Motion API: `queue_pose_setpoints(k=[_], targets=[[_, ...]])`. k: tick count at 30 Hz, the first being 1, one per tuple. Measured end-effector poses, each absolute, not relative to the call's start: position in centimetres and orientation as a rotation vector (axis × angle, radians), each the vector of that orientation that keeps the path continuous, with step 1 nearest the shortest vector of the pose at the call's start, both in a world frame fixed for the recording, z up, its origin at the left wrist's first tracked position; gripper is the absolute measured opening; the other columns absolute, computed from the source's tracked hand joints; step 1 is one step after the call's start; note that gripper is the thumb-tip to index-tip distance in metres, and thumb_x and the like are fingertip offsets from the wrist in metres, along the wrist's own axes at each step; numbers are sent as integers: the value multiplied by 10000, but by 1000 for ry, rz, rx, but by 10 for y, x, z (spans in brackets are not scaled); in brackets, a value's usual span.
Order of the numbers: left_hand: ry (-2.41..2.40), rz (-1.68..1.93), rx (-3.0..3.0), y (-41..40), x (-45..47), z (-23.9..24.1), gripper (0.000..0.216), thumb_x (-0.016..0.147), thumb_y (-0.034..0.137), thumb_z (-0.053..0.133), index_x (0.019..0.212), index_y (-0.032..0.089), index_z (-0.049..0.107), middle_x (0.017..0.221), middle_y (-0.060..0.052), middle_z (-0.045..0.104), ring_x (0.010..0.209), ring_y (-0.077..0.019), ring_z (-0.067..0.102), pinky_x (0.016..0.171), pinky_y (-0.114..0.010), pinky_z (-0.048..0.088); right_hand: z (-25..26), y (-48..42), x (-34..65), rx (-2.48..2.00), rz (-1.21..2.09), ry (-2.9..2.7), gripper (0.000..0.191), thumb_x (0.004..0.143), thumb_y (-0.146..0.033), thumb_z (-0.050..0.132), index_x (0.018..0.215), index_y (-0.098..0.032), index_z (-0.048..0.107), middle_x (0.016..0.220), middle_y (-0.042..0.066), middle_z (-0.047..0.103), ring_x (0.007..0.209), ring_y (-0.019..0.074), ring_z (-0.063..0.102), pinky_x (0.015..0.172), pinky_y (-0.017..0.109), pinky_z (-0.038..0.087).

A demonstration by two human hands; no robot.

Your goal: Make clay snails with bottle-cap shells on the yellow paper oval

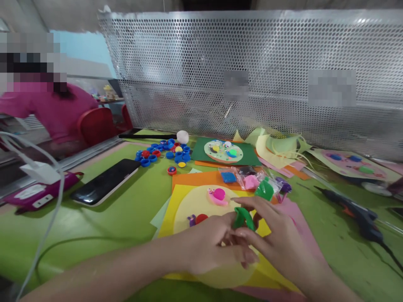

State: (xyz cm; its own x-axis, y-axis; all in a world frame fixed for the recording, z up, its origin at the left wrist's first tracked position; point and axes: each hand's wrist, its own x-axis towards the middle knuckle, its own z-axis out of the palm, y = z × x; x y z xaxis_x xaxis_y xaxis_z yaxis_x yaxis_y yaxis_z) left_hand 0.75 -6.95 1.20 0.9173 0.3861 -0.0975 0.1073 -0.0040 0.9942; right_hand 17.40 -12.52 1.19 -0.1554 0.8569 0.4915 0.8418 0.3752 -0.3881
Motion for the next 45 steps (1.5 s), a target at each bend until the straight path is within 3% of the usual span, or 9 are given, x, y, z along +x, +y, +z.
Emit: queue_pose_setpoints(k=[3, 5, 10, 16, 22, 28, 37, 41, 45], targets=[[413, 263, 1650, -68, 6, 9, 277, 756, 339, 634, 930, 164, 508, 831, -49, 617, 780, -177, 593, 712, -302, 464, 2, -128, 184, -1360, 160, -2098, 481, 892, -500, 321, 1268, -217, 424, 1139, 98, 611, 968, 229, 611, 728, 342, 541], [460, 317, 1670, -66, 7, 6, 359, 659, 355, 717, 890, 163, 519, 785, -36, 610, 732, -178, 588, 678, -300, 465, -4, -130, 191, -1249, 245, -2201, 548, 919, -495, 193, 1405, -241, 196, 1381, 77, 398, 1233, 241, 404, 944, 398, 424], [564, 398, 1651, -64, 11, 5, 264, 736, 387, 633, 818, 148, 558, 718, -18, 589, 691, -157, 591, 651, -263, 459, -5, -134, 190, -1185, 375, -2298, 624, 909, -532, 140, 1436, -232, -8, 1486, 15, 148, 1342, 215, 164, 1051, 371, 278], [544, 306, 1817, -67, 10, 12, 164, 867, 301, 435, 911, 163, 512, 753, -31, 642, 749, -160, 629, 614, -226, 445, 9, -126, 179, -1400, 422, -2152, 419, 922, -273, 339, 1339, -304, 325, 1015, -22, 665, 855, 110, 628, 759, 219, 508], [692, 270, 2261, -67, 6, 6, 391, 700, 478, 630, 924, 176, 526, 826, -29, 643, 691, -187, 603, 593, -262, 433, 10, -123, 175, -1541, 354, -2020, 186, 839, -250, 503, 1010, -265, 574, 785, -57, 693, 652, 114, 643, 584, 201, 500], [727, 328, 2837, -63, 9, 0, 314, 909, 345, 355, 789, 141, 561, 638, -75, 624, 586, -216, 596, 523, -277, 370, 2, -127, 176, -1531, 272, -1938, 265, 894, -383, 410, 722, -219, 528, 593, -21, 650, 500, 134, 607, 442, 218, 457], [640, 311, 2057, -66, 2, 17, 403, 941, 393, 222, 685, 180, 448, 626, -19, 635, 595, -123, 598, 628, -220, 438, 15, -121, 201, -1452, 120, -1654, 123, 851, -355, 510, 847, -233, 529, 509, -55, 640, 457, 120, 624, 469, 195, 480], [690, 261, 1954, -66, 1, 12, 426, 748, 596, 526, 847, 188, 456, 723, -17, 625, 633, -164, 590, 515, -221, 414, 16, -124, 198, -1398, 173, -1759, 279, 822, -400, 535, 1033, -237, 451, 583, -30, 649, 511, 151, 633, 469, 229, 492], [659, 197, 2127, -68, 2, 12, 439, 719, 593, 568, 880, 194, 477, 733, -6, 616, 638, -172, 583, 550, -233, 398, 10, -128, 183, -1418, 323, -2022, 302, 767, -423, 598, 899, -231, 406, 603, -44, 603, 477, 122, 572, 420, 216, 436]])
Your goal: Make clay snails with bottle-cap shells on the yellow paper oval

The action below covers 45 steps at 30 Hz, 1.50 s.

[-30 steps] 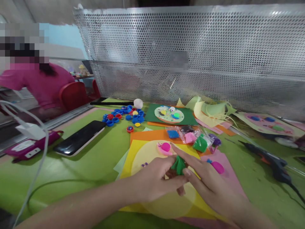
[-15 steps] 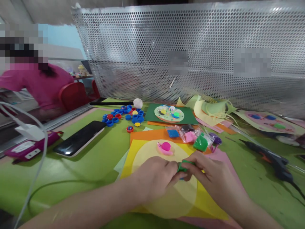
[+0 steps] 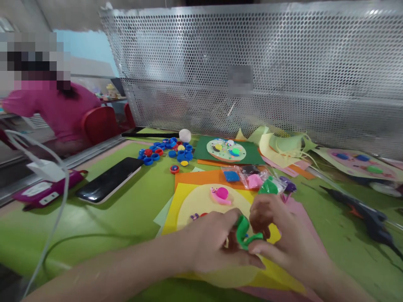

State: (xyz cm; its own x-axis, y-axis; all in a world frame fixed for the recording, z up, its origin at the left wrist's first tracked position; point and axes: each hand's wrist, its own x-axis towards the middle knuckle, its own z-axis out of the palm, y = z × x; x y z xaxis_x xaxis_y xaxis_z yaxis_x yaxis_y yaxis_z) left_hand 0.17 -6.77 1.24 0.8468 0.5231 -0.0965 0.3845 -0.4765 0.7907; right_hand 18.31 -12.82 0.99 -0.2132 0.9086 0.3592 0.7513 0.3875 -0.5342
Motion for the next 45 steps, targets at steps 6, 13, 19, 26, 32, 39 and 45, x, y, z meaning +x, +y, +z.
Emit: queue_pose_setpoints(k=[6, 13, 19, 26, 32, 39, 45], targets=[[508, 116, 2281, -67, 1, 19, 327, 845, 490, 459, 913, 175, 513, 815, -56, 653, 705, -214, 622, 559, -238, 400, 10, -128, 173, -1392, -70, -2295, 362, 888, -507, 375, 703, -206, 456, 483, -49, 532, 386, 91, 460, 370, 205, 270], [457, 25, 2069, -68, 6, 16, 312, 880, 349, 420, 657, 170, 546, 602, -34, 666, 688, -181, 670, 657, -222, 479, 13, -129, 174, -1173, -319, -2378, 531, 956, -396, 209, 568, -187, 504, 448, -16, 487, 387, 99, 409, 394, 245, 242], [513, 190, 1720, -70, 7, 19, 504, 861, 505, 381, 490, 174, 462, 388, 18, 507, 436, -118, 570, 531, -194, 457, 16, -125, 195, -1342, -258, -2106, 415, 930, -372, 346, 614, -199, 553, 450, -27, 510, 391, 88, 447, 419, 222, 303], [500, 215, 1459, -66, 7, 13, 341, 650, 441, 701, 710, 147, 539, 548, -3, 608, 556, -164, 632, 562, -248, 480, 18, -129, 203, -1333, 97, -1625, 369, 792, -567, 494, 694, -211, 481, 534, -21, 491, 435, 111, 457, 408, 231, 366], [386, 198, 1739, -67, 5, 10, 75, 763, 196, 609, 819, 163, 647, 859, -5, 691, 854, -170, 642, 741, -223, 479, 12, -132, 171, -1537, 234, -2139, 360, 733, -510, 601, 609, -206, 454, 459, -49, 511, 387, 86, 429, 370, 204, 257], [308, 32, 1621, -69, 7, 16, 283, 870, 357, 485, 915, 139, 659, 921, -62, 709, 940, -209, 642, 824, -302, 485, 13, -130, 173, -1258, -268, -2332, 505, 938, -438, 282, 534, -188, 457, 449, -37, 472, 379, 78, 406, 400, 237, 228], [332, 125, 1477, -65, 12, 15, 464, 885, 514, 353, 849, 126, 604, 716, -107, 719, 808, -218, 680, 796, -366, 497, 10, -123, 201, -1451, -524, -2118, 390, 901, -408, 412, 597, -191, 526, 442, -41, 471, 383, 83, 413, 416, 229, 254]])
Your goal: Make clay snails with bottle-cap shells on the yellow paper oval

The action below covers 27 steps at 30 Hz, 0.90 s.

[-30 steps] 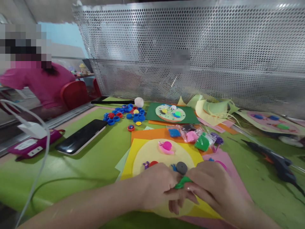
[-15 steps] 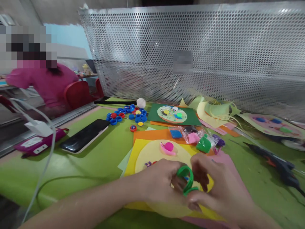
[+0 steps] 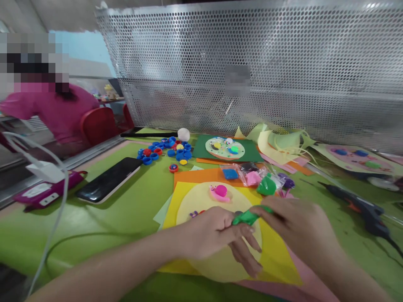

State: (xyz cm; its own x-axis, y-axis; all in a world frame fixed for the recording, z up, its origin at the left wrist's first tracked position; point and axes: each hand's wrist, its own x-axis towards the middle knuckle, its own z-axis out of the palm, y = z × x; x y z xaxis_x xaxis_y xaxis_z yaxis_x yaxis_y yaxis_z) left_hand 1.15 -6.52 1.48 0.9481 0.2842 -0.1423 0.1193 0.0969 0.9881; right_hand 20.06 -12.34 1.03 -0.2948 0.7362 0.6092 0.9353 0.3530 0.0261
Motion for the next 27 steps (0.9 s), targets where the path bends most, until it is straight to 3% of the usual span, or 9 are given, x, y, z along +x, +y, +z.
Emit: queue_pose_setpoints(k=[4, 9, 11, 13, 16, 18, 22, 25, 27], targets=[[282, 165, 1259, -62, 12, 5, 374, 838, 499, 483, 867, 131, 547, 794, -129, 702, 719, -220, 691, 719, -358, 502, 19, -121, 218, -1573, -535, -1762, 362, 820, -477, 515, 588, -203, 467, 421, -61, 391, 359, 73, 343, 389, 208, 277], [280, 221, 1270, -66, 11, -1, 413, 652, 312, 753, 968, 143, 547, 942, -93, 653, 866, -230, 658, 746, -333, 498, 20, -128, 193, -1584, -16, -1920, 421, 665, -572, 624, 601, -219, 403, 478, -56, 448, 414, 93, 416, 385, 207, 319], [306, 188, 1396, -68, 9, 4, 299, 694, 282, 715, 917, 127, 591, 909, -69, 664, 911, -226, 638, 788, -314, 487, 16, -131, 176, -1715, 138, -1990, 428, 628, -546, 665, 577, -216, 396, 452, -61, 446, 394, 91, 393, 359, 210, 270], [319, 149, 1572, -70, 7, 12, 170, 780, 264, 623, 877, 126, 633, 916, -47, 679, 936, -204, 627, 807, -273, 476, 13, -133, 164, -1724, 335, -2043, 407, 689, -533, 621, 553, -206, 420, 447, -44, 478, 406, 94, 414, 361, 210, 261], [355, 76, 1757, -72, 6, 23, 236, 867, 259, 487, 867, 113, 673, 931, -59, 705, 933, -191, 642, 801, -240, 479, 11, -133, 163, -1529, 609, -2069, 395, 833, -470, 487, 553, -195, 445, 447, -40, 519, 427, 82, 459, 403, 187, 313], [406, 48, 1785, -72, 8, 25, 352, 897, 329, 421, 897, 77, 666, 919, -119, 713, 926, -213, 653, 788, -261, 492, 11, -131, 172, -1453, 532, -2037, 413, 872, -442, 438, 543, -192, 442, 423, -51, 492, 400, 69, 435, 406, 179, 315], [382, 155, 1568, -70, 11, 19, 590, 885, 529, 315, 920, 23, 615, 930, -260, 673, 881, -265, 670, 774, -352, 503, 16, -123, 204, -1526, 2, -1781, 441, 852, -427, 461, 480, -194, 420, 379, -51, 398, 354, 73, 360, 384, 209, 284], [348, 234, 1341, -66, 12, 10, 547, 788, 574, 495, 975, 69, 586, 1020, -250, 651, 912, -294, 657, 740, -363, 501, 19, -119, 216, -1528, -161, -1587, 316, 790, -416, 549, 575, -209, 446, 465, -44, 441, 418, 95, 395, 414, 217, 322], [336, 228, 1250, -64, 12, 5, 517, 674, 473, 690, 1033, 124, 562, 1049, -177, 649, 942, -288, 645, 733, -347, 497, 20, -121, 210, -1462, -63, -1680, 291, 741, -442, 593, 646, -216, 437, 527, -41, 462, 465, 108, 433, 426, 217, 354]])
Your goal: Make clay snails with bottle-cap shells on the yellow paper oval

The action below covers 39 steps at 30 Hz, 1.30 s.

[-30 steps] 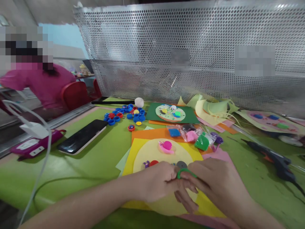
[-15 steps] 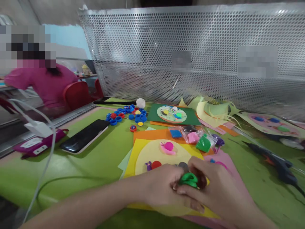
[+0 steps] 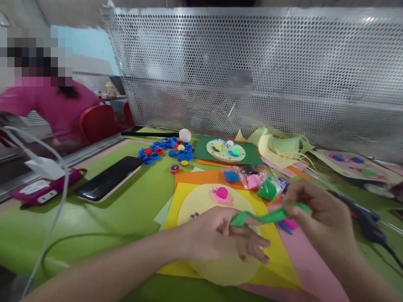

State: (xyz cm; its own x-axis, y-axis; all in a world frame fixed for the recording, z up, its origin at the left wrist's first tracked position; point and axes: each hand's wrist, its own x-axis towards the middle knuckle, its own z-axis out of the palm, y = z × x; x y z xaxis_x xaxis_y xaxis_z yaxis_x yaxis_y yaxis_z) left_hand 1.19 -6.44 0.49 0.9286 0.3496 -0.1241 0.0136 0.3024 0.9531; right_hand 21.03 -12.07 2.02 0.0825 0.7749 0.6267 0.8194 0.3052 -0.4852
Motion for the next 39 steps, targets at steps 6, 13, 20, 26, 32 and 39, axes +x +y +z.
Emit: queue_pose_setpoints(k=[6, 13, 20, 26, 32, 39], targets=[[340, 151, 1437, -71, 11, 7, 28, 749, 100, 573, 754, 126, 581, 741, -11, 654, 818, -194, 652, 772, -312, 491, 14, -131, 168, -1525, 72, -2109, 417, 580, -349, 754, 576, -198, 365, 519, -55, 442, 459, 83, 391, 402, 190, 300], [385, 42, 1522, -76, 13, 10, 279, 844, 287, 479, 828, 86, 671, 920, -122, 705, 926, -247, 652, 790, -320, 498, 9, -125, 177, -1123, 71, -2331, 380, 913, -306, 412, 556, -177, 435, 506, -22, 436, 527, 106, 380, 494, 240, 274], [395, 139, 1272, -68, 13, 10, 564, 639, 536, 678, 1024, 132, 595, 1073, -166, 631, 896, -280, 656, 664, -306, 478, 24, -121, 212, -1376, -124, -1828, 297, 868, -411, 463, 653, -206, 440, 560, -30, 457, 497, 104, 419, 463, 226, 324], [326, 145, 1362, -70, 9, 9, 148, 721, 155, 623, 777, 162, 486, 683, 48, 479, 654, -89, 532, 584, -180, 379, 20, -128, 182, -1490, 92, -2000, 493, 578, -625, 657, 680, -217, 400, 597, -42, 439, 504, 109, 387, 424, 225, 338], [286, 129, 1812, -70, 6, 11, 185, 844, 215, 481, 743, 124, 607, 798, -12, 626, 842, -151, 602, 745, -194, 427, 15, -131, 165, -1472, 330, -2160, 368, 721, -380, 647, 539, -187, 391, 516, -52, 433, 475, 75, 368, 420, 193, 297], [348, 83, 1567, -71, 9, 14, 602, 893, 541, 277, 1157, 83, 563, 1097, -206, 634, 945, -280, 646, 639, -276, 479, 21, -124, 203, -1431, -94, -1821, 328, 840, -345, 506, 552, -201, 446, 476, -36, 432, 444, 93, 384, 409, 218, 296]])
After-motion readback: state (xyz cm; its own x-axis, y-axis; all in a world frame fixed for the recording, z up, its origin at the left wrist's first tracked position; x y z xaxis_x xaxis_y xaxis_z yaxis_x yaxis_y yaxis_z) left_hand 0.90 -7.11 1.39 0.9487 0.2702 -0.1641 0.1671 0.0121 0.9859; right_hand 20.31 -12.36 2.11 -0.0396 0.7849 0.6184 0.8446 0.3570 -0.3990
